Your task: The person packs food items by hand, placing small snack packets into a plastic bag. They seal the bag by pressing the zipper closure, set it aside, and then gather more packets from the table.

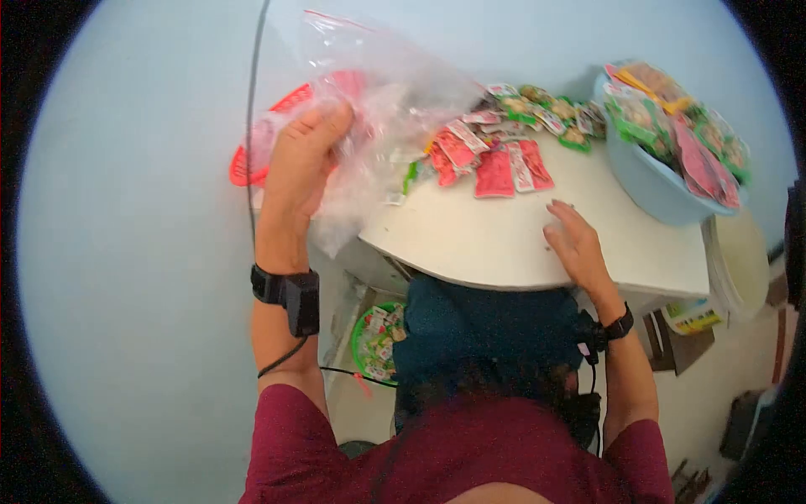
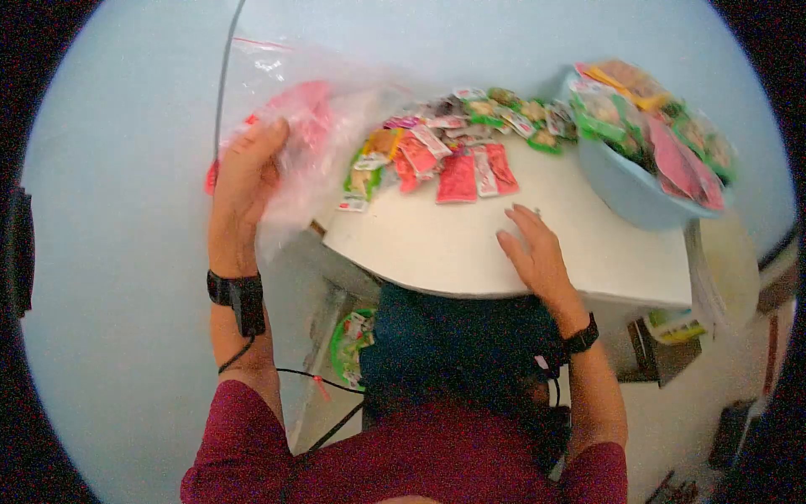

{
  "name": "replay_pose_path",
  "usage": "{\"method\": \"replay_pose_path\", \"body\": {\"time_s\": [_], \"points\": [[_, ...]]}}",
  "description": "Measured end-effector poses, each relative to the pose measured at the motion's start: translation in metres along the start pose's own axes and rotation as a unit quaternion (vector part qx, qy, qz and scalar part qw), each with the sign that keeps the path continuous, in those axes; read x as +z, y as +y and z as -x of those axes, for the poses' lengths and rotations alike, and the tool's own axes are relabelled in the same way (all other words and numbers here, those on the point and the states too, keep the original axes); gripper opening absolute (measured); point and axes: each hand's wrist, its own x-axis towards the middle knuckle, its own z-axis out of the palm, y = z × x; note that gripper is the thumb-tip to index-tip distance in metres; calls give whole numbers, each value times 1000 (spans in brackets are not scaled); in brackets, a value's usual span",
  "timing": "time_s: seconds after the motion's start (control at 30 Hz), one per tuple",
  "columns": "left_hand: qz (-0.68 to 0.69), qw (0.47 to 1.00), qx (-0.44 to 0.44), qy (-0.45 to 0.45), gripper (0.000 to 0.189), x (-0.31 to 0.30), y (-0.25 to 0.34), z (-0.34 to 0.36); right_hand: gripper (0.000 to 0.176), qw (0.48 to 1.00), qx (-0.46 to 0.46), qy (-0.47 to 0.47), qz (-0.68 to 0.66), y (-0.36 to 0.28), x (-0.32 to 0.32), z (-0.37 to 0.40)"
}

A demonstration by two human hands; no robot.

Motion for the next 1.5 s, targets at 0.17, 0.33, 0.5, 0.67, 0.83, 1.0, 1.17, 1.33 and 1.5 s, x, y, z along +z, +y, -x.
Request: {"method": "replay_pose_path", "body": {"time_s": [0.17,0.33,0.5,0.67,0.83,1.0,1.17,1.33,1.5], "points": [[69,981,-113,-140,19,65,-69,34,45,963,95,-1,-253,-62,-47,-14],[59,954,-169,-239,26,120,-104,59,44,946,141,-107,-271,-78,-59,-5],[49,947,-220,-228,34,120,-122,63,32,918,220,-87,-317,-60,-48,5],[128,933,-303,-148,56,107,-140,73,32,865,262,0,-428,-53,-41,4],[273,831,-426,-232,69,98,-151,87,32,863,222,-1,-454,-55,-39,4],[262,896,-328,-142,32,98,-166,96,28,891,223,4,-395,-50,-40,12],[244,954,-175,10,12,79,-162,79,25,895,263,-29,-358,-36,-48,17],[147,971,-169,82,30,77,-148,74,23,896,269,2,-353,-36,-33,19],[159,945,-285,9,34,86,-156,100,22,870,288,65,-395,-37,-16,17]]}}
